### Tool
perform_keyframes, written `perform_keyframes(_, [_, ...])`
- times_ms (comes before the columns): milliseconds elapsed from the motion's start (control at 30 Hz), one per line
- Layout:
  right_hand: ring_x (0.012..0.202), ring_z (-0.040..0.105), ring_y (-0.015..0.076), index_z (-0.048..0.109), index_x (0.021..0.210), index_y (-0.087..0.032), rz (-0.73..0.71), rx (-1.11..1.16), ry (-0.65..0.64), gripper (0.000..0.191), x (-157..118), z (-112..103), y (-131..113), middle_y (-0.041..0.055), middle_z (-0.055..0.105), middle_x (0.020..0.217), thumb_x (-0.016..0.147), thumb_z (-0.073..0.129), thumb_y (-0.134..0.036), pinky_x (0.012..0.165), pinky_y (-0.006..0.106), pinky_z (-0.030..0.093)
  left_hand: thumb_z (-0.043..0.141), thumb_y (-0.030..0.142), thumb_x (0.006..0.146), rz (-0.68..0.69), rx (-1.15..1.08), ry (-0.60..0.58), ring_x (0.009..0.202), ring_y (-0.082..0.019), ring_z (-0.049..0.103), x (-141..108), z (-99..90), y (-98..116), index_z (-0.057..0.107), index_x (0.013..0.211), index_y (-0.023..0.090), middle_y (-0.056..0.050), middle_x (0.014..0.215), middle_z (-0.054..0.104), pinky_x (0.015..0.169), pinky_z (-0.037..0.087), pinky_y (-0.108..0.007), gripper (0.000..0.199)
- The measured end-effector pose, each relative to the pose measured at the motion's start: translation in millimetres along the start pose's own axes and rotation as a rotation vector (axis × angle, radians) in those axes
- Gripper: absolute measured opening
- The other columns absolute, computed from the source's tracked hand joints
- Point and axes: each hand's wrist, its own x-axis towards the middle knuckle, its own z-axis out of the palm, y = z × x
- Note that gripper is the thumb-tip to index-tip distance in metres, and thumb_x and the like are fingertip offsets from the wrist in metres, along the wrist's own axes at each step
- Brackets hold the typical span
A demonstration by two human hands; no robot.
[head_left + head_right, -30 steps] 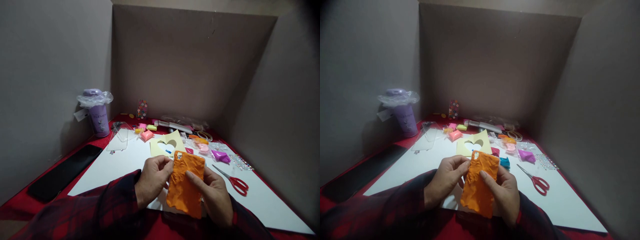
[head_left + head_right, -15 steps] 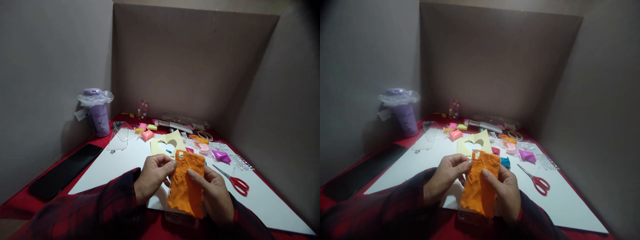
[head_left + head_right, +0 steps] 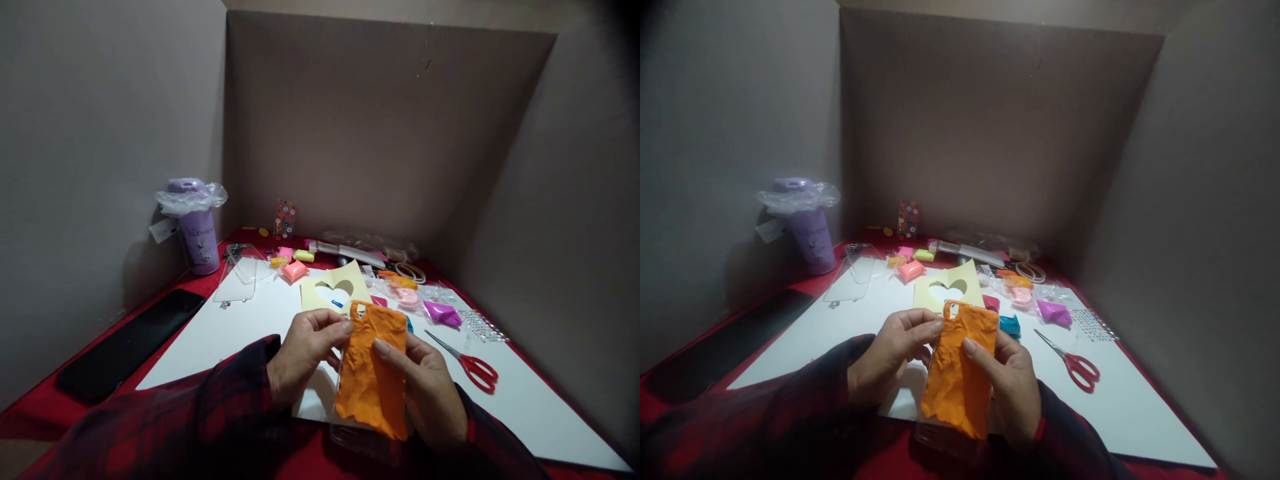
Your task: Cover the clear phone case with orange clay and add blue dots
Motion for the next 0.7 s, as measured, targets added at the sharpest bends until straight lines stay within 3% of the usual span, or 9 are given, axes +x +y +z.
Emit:
perform_keyframes(333, [0.076,0.066,0.0289,0.067,0.090,-0.016,0.026,0.062,-0.014,0.028,0.4,-0.7,2.7,0.0099,0.071,0.085,0.066,0.073,-0.030,0.069,0.039,0.054,0.058,0.036,0.075,-0.060,-0.075,-0.019,0.060,-0.011,0.053,-0.1,-1.4,-0.1,0.060,0.075,0.012,-0.003,0.070,0.057,0.054,0.040,-0.022,0.024])
perform_keyframes(567, [0.073,0.067,0.0267,0.066,0.092,-0.017,0.020,0.060,-0.019,0.027,-1.6,0.9,4.1,0.0096,0.071,0.083,0.068,0.073,-0.027,0.064,0.035,0.054,0.062,0.023,0.069,-0.101,-0.095,0.013,0.058,-0.011,0.051,0.8,-0.7,-2.0,0.058,0.069,0.013,-0.002,0.067,0.056,0.055,0.039,-0.024,0.012])
perform_keyframes(700, [0.070,0.067,0.0258,0.067,0.089,-0.016,0.046,0.068,-0.004,0.026,-1.3,0.1,4.0,0.0095,0.071,0.080,0.066,0.073,-0.028,0.062,0.033,0.054,0.060,0.026,0.072,-0.109,-0.163,-0.037,0.061,-0.012,0.052,1.4,-1.4,-2.0,0.059,0.072,0.012,-0.003,0.070,0.056,0.058,0.039,-0.025,0.014])
